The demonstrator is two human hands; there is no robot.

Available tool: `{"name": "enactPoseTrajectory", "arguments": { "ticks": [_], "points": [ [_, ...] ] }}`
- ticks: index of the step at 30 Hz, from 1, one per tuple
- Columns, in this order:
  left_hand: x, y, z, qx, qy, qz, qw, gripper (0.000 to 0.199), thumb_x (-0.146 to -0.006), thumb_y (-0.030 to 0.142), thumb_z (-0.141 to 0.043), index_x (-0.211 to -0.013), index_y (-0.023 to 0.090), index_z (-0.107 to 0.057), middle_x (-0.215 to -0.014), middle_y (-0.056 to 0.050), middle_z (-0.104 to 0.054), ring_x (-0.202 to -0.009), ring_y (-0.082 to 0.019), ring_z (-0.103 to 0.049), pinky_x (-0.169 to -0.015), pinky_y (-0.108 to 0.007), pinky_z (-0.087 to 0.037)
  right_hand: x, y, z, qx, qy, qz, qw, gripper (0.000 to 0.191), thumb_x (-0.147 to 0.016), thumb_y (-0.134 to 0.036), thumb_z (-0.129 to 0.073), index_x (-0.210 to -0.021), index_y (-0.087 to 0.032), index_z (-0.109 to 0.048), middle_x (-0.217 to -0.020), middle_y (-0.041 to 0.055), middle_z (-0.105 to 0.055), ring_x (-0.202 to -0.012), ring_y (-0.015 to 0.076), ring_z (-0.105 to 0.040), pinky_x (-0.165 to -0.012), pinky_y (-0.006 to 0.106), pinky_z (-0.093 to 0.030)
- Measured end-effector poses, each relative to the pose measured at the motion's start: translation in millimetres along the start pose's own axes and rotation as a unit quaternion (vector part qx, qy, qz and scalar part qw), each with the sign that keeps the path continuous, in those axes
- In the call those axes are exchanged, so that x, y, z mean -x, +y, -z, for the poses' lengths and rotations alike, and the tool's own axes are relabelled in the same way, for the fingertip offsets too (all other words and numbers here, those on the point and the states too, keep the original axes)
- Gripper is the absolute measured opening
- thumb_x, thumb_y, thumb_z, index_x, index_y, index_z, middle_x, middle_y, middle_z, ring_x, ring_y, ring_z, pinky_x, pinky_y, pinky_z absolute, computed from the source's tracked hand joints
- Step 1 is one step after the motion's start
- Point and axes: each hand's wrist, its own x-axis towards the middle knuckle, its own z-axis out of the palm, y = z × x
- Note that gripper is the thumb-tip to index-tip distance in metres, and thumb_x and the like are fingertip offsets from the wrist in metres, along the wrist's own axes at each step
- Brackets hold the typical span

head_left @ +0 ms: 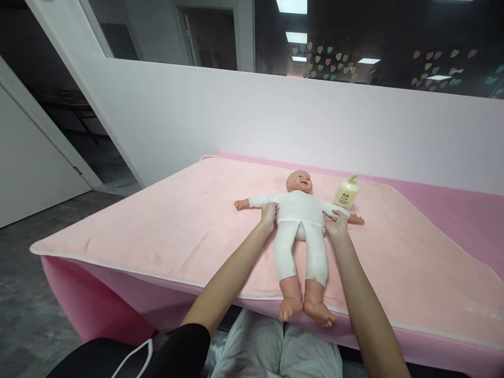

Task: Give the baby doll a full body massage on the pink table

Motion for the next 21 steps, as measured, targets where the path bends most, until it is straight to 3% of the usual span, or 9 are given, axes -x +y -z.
{"name": "enactPoseTrajectory", "arguments": {
  "ticks": [3, 8, 12, 14, 17, 21],
  "points": [
    [-5.1, 7.7, 4.8, 0.029, 0.001, 0.053, 0.998, 0.005, -0.073, 0.018, -0.043, -0.073, 0.017, -0.048, -0.075, -0.006, -0.059, -0.074, -0.015, -0.061, -0.076, -0.031, -0.050, 2.3, -4.3, 4.1, -0.046, -0.008, -0.029, 0.999, 0.010, -0.078, -0.022, -0.034, -0.085, -0.019, -0.040, -0.088, 0.0075, -0.052, -0.084, 0.0136, -0.060, -0.069, 0.026, -0.056],
    [-13.4, 15.9, 20.1, 0.076, 0.063, 0.075, 0.992, 0.010, -0.077, 0.021, -0.038, -0.083, 0.019, -0.045, -0.097, -0.008, -0.058, -0.096, -0.014, -0.060, -0.080, -0.027, -0.050, 2.4, -10.9, 14.1, -0.131, -0.023, -0.036, 0.990, 0.012, -0.084, -0.032, -0.040, -0.081, -0.020, -0.039, -0.075, -0.0006, -0.046, -0.059, 0.0066, -0.053, -0.050, 0.016, -0.050],
    [-17.2, 22.4, 31.1, 0.111, 0.068, 0.077, 0.989, 0.012, -0.079, 0.028, -0.039, -0.085, 0.019, -0.046, -0.091, -0.007, -0.057, -0.091, -0.016, -0.061, -0.072, -0.028, -0.052, 1.9, -14.9, 16.1, -0.139, -0.014, -0.012, 0.990, 0.013, -0.086, -0.031, -0.044, -0.080, -0.020, -0.041, -0.066, -0.0045, -0.043, -0.052, 0.0043, -0.048, -0.045, 0.012, -0.045],
    [-17.7, 25.7, 32.0, 0.118, 0.051, 0.046, 0.991, 0.013, -0.079, 0.029, -0.044, -0.087, 0.019, -0.049, -0.087, -0.005, -0.057, -0.082, -0.014, -0.061, -0.068, -0.026, -0.051, 2.8, -14.7, 13.3, -0.085, -0.013, 0.034, 0.996, 0.012, -0.084, -0.031, -0.048, -0.086, -0.020, -0.044, -0.068, -0.0037, -0.048, -0.055, 0.0052, -0.051, -0.046, 0.013, -0.045],
    [-16.1, 29.2, 27.2, 0.066, 0.029, -0.033, 0.997, 0.020, -0.078, 0.026, -0.049, -0.098, 0.020, -0.051, -0.090, -0.003, -0.058, -0.078, -0.011, -0.060, -0.067, -0.023, -0.049, 7.8, -11.9, 5.1, 0.025, 0.002, 0.133, 0.991, 0.026, -0.078, -0.033, -0.055, -0.099, -0.020, -0.045, -0.082, -0.0009, -0.056, -0.060, 0.0076, -0.057, -0.044, 0.015, -0.043],
    [-7.6, 26.9, 15.8, -0.087, 0.010, -0.159, 0.983, 0.033, -0.079, 0.025, -0.053, -0.111, 0.021, -0.049, -0.115, -0.007, -0.057, -0.104, -0.017, -0.056, -0.083, -0.026, -0.046, 21.8, -7.6, -5.6, 0.217, 0.012, 0.243, 0.945, 0.047, -0.078, -0.031, -0.051, -0.121, -0.020, -0.037, -0.093, 0.0032, -0.060, -0.062, 0.0124, -0.060, -0.047, 0.021, -0.044]
  ]
}}
